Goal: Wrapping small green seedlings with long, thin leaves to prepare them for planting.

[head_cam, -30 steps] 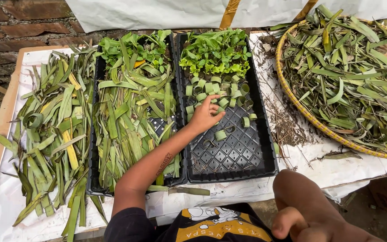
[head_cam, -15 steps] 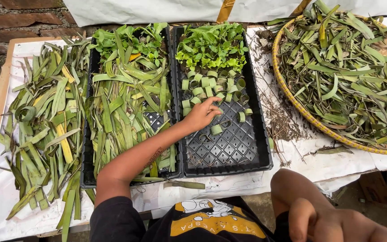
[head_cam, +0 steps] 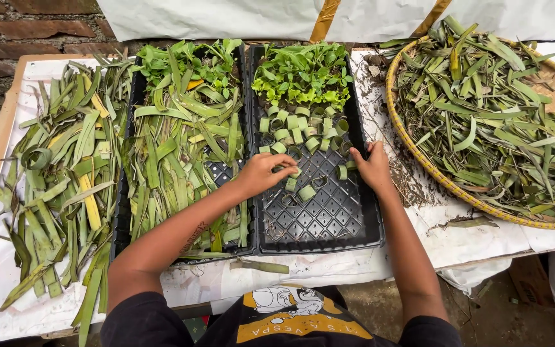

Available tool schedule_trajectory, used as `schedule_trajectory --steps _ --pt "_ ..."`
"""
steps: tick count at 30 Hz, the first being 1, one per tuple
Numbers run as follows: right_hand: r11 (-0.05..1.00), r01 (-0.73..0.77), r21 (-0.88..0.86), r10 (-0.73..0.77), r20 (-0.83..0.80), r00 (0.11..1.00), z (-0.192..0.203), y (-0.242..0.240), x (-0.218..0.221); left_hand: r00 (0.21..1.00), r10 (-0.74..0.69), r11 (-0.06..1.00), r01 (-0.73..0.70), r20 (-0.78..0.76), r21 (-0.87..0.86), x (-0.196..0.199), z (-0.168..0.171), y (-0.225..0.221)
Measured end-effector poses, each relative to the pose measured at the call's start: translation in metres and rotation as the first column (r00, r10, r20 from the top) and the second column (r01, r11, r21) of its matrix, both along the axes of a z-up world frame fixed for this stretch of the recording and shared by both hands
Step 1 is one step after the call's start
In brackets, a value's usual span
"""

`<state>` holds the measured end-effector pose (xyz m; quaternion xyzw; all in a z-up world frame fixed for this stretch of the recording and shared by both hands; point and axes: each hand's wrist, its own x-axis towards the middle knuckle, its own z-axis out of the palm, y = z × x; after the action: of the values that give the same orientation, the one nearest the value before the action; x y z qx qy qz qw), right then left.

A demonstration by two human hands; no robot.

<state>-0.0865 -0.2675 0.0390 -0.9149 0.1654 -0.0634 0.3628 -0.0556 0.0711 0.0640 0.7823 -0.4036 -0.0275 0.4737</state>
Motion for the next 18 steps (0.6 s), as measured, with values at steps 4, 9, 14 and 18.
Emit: schedule_trajectory --steps 4,9,14,18 --pt "0.998 -0.056 0.0 0.056 0.065 0.996 -0.032 -0.011 0.014 0.927 0.352 0.936 -0.352 0.131 -0.021 0.016 0.0 0.031" --pt "0.99 -0.12 -0.074 0.124 0.043 0.991 -0.029 -0.013 0.027 0.9 0.428 0.901 -0.432 0.085 0.039 0.006 0.008 0.042" --pt "0.983 -0.18 -0.019 0.181 0.055 0.982 -0.02 -0.015 0.027 0.864 0.451 0.892 -0.442 -0.224 0.092 -0.003 0.023 0.041" --pt "0.98 -0.198 -0.037 0.199 0.04 0.979 -0.02 -0.018 0.025 0.848 0.44 0.898 -0.418 -0.295 0.137 -0.025 0.063 0.041"
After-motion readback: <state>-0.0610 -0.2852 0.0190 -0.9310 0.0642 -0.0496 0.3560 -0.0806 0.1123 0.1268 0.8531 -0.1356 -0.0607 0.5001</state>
